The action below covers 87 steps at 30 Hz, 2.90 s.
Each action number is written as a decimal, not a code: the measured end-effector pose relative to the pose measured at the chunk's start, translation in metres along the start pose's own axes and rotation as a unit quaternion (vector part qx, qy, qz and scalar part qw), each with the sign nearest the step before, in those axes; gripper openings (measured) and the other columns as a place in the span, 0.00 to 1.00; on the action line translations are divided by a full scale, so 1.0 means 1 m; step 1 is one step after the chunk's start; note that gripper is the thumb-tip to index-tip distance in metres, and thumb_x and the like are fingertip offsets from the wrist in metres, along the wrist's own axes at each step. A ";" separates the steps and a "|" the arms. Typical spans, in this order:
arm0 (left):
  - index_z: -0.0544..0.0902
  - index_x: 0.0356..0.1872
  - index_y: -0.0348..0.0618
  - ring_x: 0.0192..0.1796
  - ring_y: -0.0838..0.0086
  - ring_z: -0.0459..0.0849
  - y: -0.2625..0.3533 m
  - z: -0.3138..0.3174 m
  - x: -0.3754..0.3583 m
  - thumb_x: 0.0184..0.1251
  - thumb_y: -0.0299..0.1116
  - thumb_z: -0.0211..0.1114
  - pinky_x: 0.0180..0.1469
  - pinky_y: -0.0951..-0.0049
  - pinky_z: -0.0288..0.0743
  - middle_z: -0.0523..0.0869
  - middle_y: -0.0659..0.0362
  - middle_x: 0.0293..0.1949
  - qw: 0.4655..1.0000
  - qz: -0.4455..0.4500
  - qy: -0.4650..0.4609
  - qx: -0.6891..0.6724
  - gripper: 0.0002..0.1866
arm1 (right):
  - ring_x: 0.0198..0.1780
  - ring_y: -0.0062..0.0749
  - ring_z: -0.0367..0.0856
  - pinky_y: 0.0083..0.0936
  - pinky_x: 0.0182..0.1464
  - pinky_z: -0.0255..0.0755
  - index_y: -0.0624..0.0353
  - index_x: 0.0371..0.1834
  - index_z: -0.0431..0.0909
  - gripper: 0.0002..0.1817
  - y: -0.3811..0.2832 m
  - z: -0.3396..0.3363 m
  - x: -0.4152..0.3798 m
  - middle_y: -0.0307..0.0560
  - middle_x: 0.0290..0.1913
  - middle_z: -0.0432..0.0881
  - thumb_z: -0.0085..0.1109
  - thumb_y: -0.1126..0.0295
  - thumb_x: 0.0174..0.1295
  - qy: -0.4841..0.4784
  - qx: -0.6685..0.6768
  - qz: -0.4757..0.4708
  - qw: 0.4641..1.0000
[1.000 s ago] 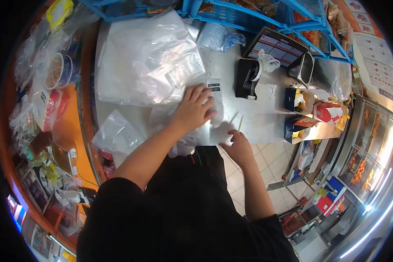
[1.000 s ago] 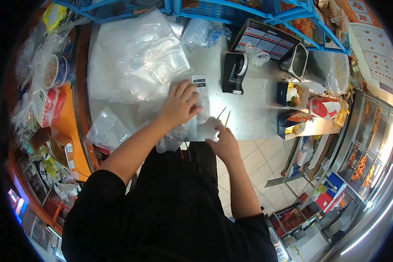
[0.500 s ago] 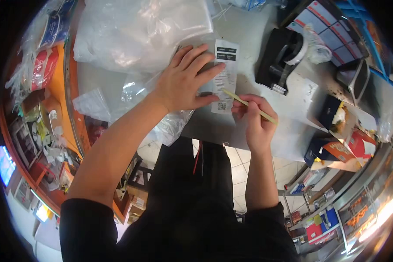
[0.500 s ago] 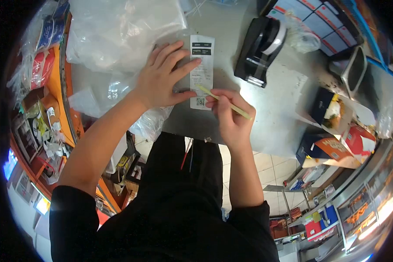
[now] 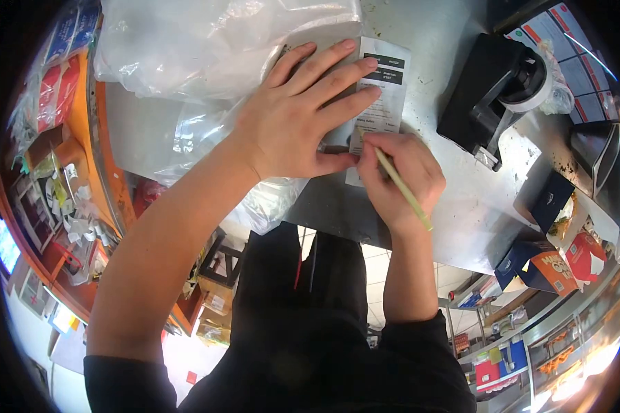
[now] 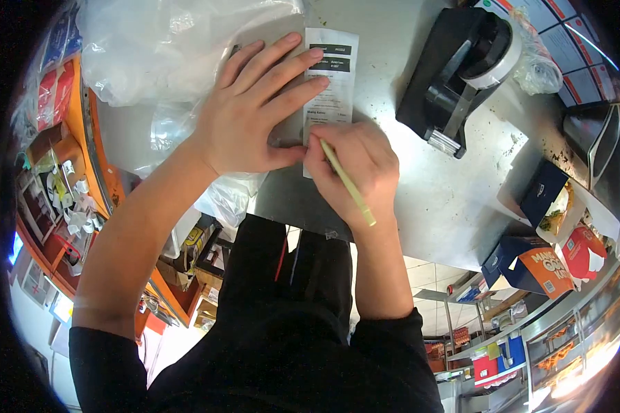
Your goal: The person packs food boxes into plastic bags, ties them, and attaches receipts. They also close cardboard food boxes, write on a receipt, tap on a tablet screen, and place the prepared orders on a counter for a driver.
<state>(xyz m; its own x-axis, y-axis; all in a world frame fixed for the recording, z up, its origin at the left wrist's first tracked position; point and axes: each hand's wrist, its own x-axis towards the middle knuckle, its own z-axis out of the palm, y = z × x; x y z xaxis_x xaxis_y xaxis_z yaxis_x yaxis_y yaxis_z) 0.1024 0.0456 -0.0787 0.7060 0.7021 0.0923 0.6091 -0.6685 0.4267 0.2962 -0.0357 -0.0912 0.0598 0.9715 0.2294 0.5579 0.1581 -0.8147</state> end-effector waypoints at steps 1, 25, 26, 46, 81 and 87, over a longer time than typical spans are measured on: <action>0.83 0.65 0.56 0.80 0.59 0.69 -0.001 0.000 -0.001 0.34 0.47 0.83 0.78 0.48 0.60 0.75 0.61 0.76 1.000 0.004 0.002 -0.002 0.46 | 0.31 0.33 0.86 0.25 0.34 0.79 0.61 0.38 0.86 0.10 0.002 0.000 -0.001 0.47 0.34 0.88 0.74 0.83 0.53 -0.003 0.004 -0.012 1.000; 0.83 0.64 0.56 0.80 0.59 0.70 -0.004 0.001 -0.001 0.35 0.55 0.83 0.78 0.49 0.60 0.77 0.60 0.75 1.000 0.018 0.013 -0.007 0.46 | 0.31 0.39 0.86 0.30 0.35 0.81 0.59 0.35 0.84 0.10 -0.016 0.008 -0.025 0.46 0.31 0.86 0.72 0.83 0.50 0.050 -0.018 0.120 0.991; 0.83 0.64 0.56 0.80 0.59 0.70 -0.004 0.000 -0.002 0.36 0.55 0.83 0.78 0.49 0.60 0.77 0.60 0.75 1.000 0.015 0.008 -0.015 0.46 | 0.30 0.40 0.85 0.30 0.35 0.81 0.59 0.34 0.84 0.10 -0.016 0.011 -0.023 0.46 0.31 0.86 0.72 0.83 0.50 0.047 -0.026 0.080 0.995; 0.78 0.67 0.42 0.82 0.55 0.65 0.008 -0.013 0.013 0.50 0.58 0.81 0.80 0.44 0.56 0.73 0.52 0.77 1.000 0.020 0.005 0.003 0.45 | 0.59 0.48 0.76 0.44 0.64 0.69 0.67 0.68 0.67 0.31 -0.045 -0.093 -0.065 0.57 0.52 0.77 0.68 0.76 0.63 0.322 -0.193 0.006 0.927; 0.85 0.43 0.40 0.45 0.46 0.85 0.008 -0.105 0.058 0.77 0.31 0.60 0.56 0.54 0.76 0.87 0.48 0.35 0.982 -0.082 -0.170 -0.029 0.08 | 0.68 0.51 0.75 0.50 0.70 0.65 0.52 0.62 0.83 0.20 -0.082 -0.172 0.048 0.52 0.64 0.81 0.65 0.62 0.69 0.263 -0.267 0.087 0.923; 0.76 0.62 0.34 0.56 0.50 0.81 0.108 -0.065 0.029 0.74 0.38 0.69 0.57 0.54 0.77 0.78 0.42 0.57 0.965 -0.176 -0.112 -0.161 0.24 | 0.65 0.50 0.76 0.50 0.66 0.69 0.48 0.50 0.88 0.17 -0.056 -0.131 -0.034 0.45 0.59 0.82 0.72 0.54 0.62 -0.119 -0.305 0.249 0.911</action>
<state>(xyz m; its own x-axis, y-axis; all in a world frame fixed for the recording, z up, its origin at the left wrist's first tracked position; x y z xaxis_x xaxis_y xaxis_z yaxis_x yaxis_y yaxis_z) 0.1651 0.0092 0.0287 0.5588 0.7770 -0.2900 0.7070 -0.2635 0.6563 0.3717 -0.1010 0.0161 0.2901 0.9184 -0.2691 0.8720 -0.3695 -0.3211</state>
